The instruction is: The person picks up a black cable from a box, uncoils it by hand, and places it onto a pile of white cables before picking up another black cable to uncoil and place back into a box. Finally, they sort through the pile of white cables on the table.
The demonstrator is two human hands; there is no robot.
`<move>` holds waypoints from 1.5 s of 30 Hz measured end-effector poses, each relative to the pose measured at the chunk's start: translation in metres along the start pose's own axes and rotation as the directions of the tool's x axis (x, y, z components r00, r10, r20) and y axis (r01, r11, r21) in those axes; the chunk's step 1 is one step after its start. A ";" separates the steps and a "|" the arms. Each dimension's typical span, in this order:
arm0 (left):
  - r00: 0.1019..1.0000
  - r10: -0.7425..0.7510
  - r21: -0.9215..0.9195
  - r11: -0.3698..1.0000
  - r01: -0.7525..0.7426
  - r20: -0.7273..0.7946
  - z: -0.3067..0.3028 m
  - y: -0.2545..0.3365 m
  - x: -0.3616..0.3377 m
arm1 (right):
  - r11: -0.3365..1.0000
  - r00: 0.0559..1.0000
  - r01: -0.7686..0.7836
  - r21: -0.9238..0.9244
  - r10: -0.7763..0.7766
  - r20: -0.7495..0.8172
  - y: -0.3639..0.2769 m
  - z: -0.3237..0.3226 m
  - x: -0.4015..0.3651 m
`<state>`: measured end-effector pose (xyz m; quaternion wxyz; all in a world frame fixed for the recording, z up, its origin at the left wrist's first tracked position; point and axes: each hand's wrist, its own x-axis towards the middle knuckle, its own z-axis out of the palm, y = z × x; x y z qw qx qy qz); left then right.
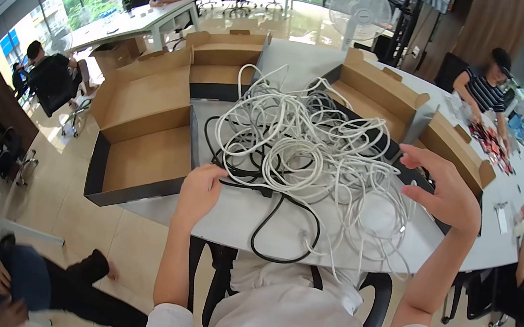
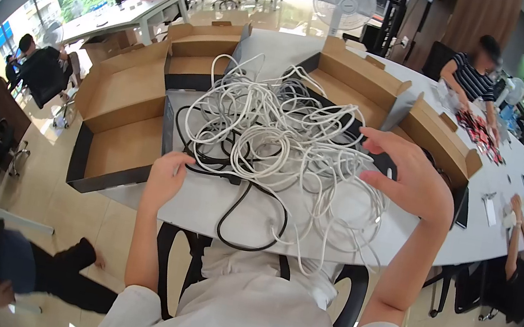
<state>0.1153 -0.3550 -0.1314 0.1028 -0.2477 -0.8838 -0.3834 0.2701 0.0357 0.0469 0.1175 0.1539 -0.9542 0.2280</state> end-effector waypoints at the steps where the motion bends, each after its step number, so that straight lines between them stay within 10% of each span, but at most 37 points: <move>1: 1.000 0.020 -0.021 1.000 -0.019 0.010 0.003 0.003 -0.007 | 1.000 1.000 0.016 -0.005 -0.016 0.000 -0.012 -0.001 -0.004; 10: 0.925 0.364 -0.011 0.931 -0.365 0.112 0.053 0.017 -0.036 | 0.985 0.984 0.142 0.093 -0.151 0.095 -0.067 0.030 -0.034; 21: 0.961 0.074 0.092 0.991 -0.102 0.266 0.099 0.040 -0.025 | 0.978 0.937 0.113 0.177 -0.164 0.309 -0.037 0.202 -0.049; 26: 0.899 0.017 -0.358 0.921 0.157 0.437 0.070 0.069 -0.002 | 0.980 0.964 0.015 0.199 -0.067 0.258 -0.038 0.232 -0.036; 30: 0.929 0.119 -0.487 0.871 0.073 0.351 0.041 0.093 -0.009 | 0.908 0.947 -0.110 0.404 -0.027 0.319 -0.031 0.217 -0.026; 34: 0.824 0.537 -0.501 0.770 -0.394 0.177 0.034 0.106 -0.019 | 0.852 0.936 -0.100 0.513 -0.094 0.338 -0.034 0.196 -0.019; 38: 0.715 0.684 -0.390 0.703 -0.595 0.143 0.030 0.133 -0.041 | -0.028 0.947 -0.116 0.993 -0.306 0.102 -0.020 0.194 -0.021; 41: 0.724 0.649 -0.319 0.755 -0.573 0.236 0.034 0.126 -0.055 | -0.316 0.959 -0.234 0.919 -0.232 0.164 -0.009 0.191 -0.019; 45: 0.702 0.611 -0.324 0.791 -0.519 0.367 0.032 0.122 -0.065 | -0.356 0.896 -0.388 0.850 0.070 0.439 -0.017 0.184 -0.015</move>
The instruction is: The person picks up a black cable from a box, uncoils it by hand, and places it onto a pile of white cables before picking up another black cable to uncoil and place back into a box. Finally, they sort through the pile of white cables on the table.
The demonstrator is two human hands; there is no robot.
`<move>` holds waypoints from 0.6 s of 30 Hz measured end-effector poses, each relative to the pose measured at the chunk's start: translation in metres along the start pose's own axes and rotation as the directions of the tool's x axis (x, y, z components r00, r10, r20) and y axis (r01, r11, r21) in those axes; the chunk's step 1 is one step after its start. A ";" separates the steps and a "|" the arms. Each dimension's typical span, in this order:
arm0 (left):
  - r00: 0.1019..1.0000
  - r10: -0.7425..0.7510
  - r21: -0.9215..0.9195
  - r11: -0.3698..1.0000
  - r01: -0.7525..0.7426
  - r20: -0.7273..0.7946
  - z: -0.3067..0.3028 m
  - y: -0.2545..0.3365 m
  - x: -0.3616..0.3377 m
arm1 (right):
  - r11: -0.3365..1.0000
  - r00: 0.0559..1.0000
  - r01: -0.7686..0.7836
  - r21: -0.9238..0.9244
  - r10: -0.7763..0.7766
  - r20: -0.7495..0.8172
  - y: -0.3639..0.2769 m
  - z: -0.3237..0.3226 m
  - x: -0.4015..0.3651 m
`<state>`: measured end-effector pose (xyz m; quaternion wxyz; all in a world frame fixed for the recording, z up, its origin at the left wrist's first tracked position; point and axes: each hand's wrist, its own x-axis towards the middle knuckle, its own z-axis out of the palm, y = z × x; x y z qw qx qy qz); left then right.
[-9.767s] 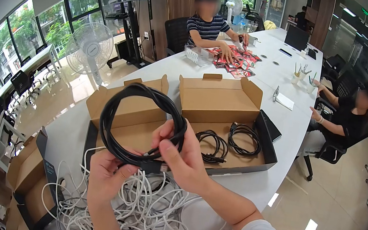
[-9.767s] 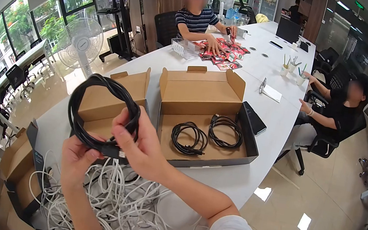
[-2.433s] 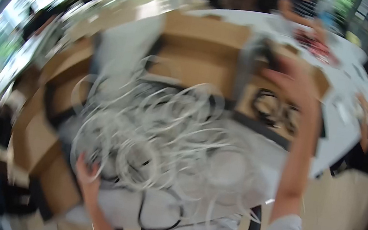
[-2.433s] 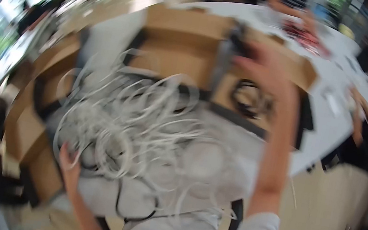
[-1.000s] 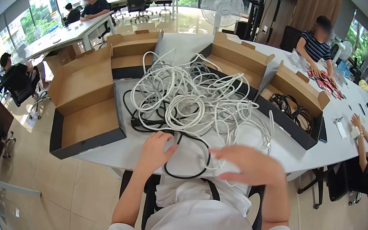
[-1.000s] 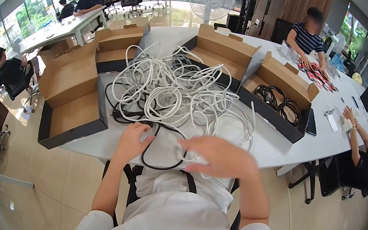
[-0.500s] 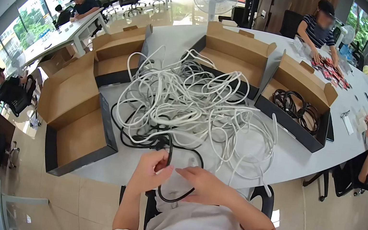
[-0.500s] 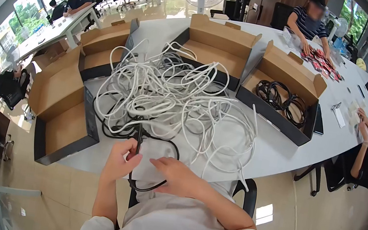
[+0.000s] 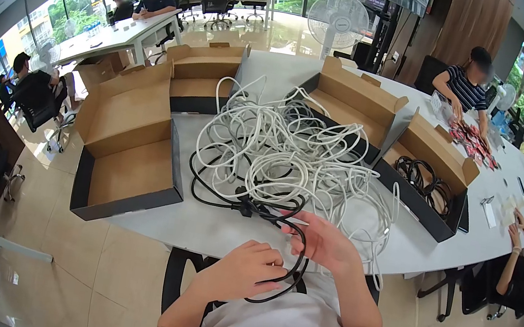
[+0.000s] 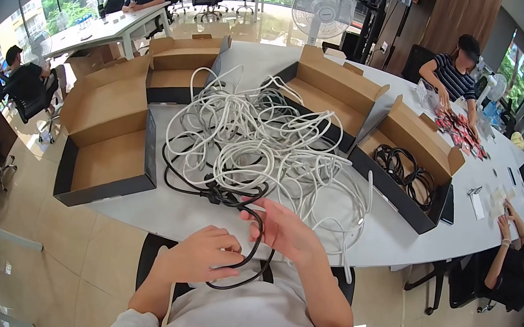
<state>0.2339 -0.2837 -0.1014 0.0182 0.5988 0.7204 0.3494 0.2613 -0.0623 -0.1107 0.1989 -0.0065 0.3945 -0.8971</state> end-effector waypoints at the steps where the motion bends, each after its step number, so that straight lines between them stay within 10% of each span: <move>1: 1.000 -0.009 -0.010 1.000 0.009 0.029 -0.002 -0.001 0.000 | 1.000 1.000 -0.008 0.008 0.008 -0.027 0.000 0.003 0.001; 9: 0.930 -0.355 -0.069 0.934 0.350 -0.096 -0.009 -0.054 0.002 | 0.945 0.984 0.175 -0.277 -0.180 0.006 -0.023 0.023 -0.023; 12: 0.881 -0.317 0.037 0.935 0.352 -0.351 0.004 -0.074 0.013 | 0.877 0.925 0.366 -0.312 -0.380 0.015 -0.038 0.027 -0.042; 18: 0.845 -0.399 -0.105 0.915 0.389 -0.356 0.015 -0.080 0.021 | 0.710 0.757 0.615 -0.344 -0.653 0.006 -0.061 0.029 -0.085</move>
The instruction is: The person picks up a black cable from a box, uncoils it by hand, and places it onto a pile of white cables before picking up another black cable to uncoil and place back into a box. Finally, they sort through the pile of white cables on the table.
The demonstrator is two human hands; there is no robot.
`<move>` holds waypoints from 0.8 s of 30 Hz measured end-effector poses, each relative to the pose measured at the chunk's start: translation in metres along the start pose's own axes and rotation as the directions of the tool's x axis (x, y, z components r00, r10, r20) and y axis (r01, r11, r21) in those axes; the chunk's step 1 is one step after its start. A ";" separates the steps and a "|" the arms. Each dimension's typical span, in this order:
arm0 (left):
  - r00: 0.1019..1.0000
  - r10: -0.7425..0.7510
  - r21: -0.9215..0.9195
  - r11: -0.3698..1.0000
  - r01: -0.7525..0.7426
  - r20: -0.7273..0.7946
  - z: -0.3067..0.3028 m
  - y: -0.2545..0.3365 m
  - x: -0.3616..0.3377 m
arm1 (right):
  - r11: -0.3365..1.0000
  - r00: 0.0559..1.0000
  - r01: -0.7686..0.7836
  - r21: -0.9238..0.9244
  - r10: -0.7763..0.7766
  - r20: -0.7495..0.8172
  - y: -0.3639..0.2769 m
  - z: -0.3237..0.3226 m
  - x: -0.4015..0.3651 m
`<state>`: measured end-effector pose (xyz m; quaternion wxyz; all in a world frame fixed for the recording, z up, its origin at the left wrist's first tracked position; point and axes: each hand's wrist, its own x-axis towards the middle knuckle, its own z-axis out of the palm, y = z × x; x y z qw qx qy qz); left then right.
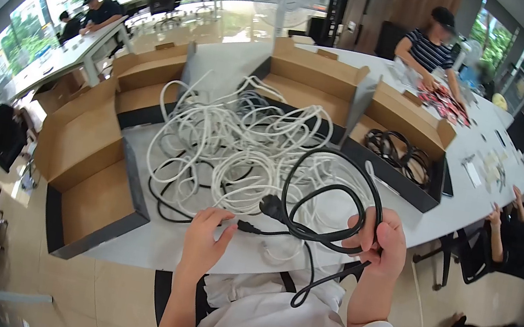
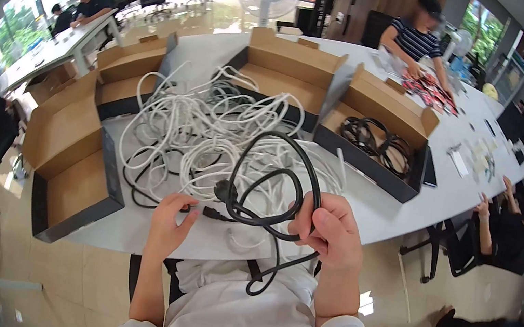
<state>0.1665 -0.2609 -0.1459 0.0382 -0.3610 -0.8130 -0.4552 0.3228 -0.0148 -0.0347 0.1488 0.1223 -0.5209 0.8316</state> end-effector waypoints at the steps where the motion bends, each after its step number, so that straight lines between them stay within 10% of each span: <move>1: 1.000 0.001 -0.049 0.999 0.000 0.013 0.002 0.003 0.001 | 0.998 0.998 0.054 -0.035 -0.054 -0.021 -0.004 0.001 -0.003; 5: 0.992 -0.024 -0.517 0.852 0.084 0.121 0.022 0.039 -0.003 | 0.999 0.997 0.048 -0.019 -0.049 -0.064 -0.009 0.000 -0.021; 9: 0.853 0.372 -0.070 0.903 -0.424 -0.366 0.044 0.080 -0.003 | 0.996 0.994 -0.054 -0.066 0.047 -0.102 -0.010 0.005 -0.035; 13: 0.765 0.622 -0.025 0.773 -0.634 -0.167 0.039 0.124 0.009 | 0.996 0.997 -0.074 -0.040 0.075 0.022 -0.001 -0.002 -0.050; 19: 0.933 0.354 -0.500 0.821 -0.276 0.065 0.064 0.113 0.007 | 0.999 0.994 -0.008 0.046 0.014 -0.112 -0.007 0.000 -0.066; 21: 0.966 0.174 -0.712 0.702 0.014 0.190 0.067 0.114 0.005 | 1.000 0.992 0.009 0.012 -0.007 -0.124 -0.005 -0.004 -0.071; 24: 0.988 0.095 -0.872 0.486 0.059 0.120 0.068 0.117 0.011 | 0.994 0.975 -0.048 -0.094 0.026 -0.219 -0.002 -0.014 -0.072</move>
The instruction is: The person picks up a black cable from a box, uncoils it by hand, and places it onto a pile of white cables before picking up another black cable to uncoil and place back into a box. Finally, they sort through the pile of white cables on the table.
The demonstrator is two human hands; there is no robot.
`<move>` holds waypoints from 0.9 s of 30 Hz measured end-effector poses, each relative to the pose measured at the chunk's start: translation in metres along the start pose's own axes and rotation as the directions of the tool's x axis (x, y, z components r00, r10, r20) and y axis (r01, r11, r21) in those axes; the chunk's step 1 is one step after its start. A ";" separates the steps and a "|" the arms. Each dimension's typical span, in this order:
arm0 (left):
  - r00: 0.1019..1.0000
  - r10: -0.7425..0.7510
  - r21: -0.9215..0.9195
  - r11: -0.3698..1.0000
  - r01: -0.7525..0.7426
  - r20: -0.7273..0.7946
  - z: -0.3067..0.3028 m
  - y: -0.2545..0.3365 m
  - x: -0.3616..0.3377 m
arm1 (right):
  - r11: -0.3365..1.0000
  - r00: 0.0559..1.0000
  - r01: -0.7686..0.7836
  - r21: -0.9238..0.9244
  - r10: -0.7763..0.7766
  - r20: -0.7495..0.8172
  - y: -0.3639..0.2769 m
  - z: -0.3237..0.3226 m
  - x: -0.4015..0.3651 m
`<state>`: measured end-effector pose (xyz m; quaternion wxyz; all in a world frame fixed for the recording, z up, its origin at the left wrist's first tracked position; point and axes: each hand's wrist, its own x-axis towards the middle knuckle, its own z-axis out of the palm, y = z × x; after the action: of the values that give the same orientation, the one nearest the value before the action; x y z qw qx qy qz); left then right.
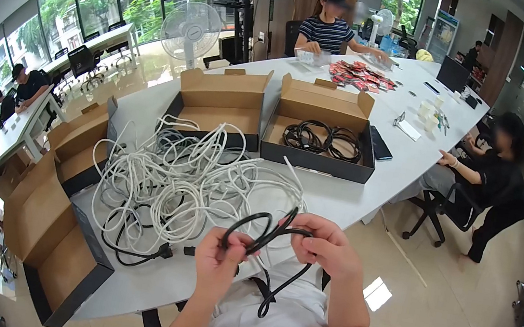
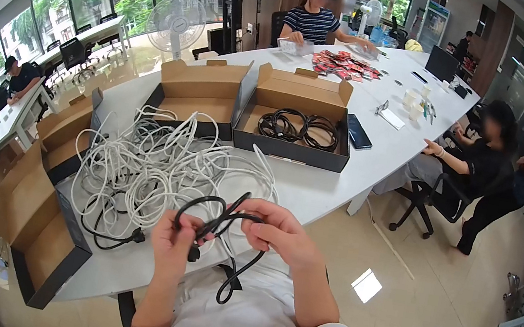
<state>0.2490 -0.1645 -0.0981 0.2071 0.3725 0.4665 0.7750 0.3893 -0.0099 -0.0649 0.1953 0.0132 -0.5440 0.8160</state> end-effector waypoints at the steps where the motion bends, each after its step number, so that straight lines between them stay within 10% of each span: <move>1: 1.000 -0.007 0.063 0.998 0.009 -0.030 -0.009 -0.001 0.001 | 0.999 0.999 0.002 -0.035 -0.004 -0.042 0.002 -0.002 0.003; 8: 0.980 -0.023 -0.273 0.961 -0.033 -0.199 -0.037 0.021 0.005 | 0.935 0.969 -0.022 -0.355 -0.067 -0.237 0.021 -0.002 0.039; 27: 0.812 0.178 -0.050 0.968 -0.247 -0.556 -0.091 0.052 -0.017 | 0.903 0.890 0.040 -0.428 -0.227 -0.395 0.044 -0.014 0.087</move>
<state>0.1912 -0.2519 -0.0852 -0.0010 0.1722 0.4142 0.8938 0.2966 0.0145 -0.0888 0.3670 -0.1723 -0.6426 0.6502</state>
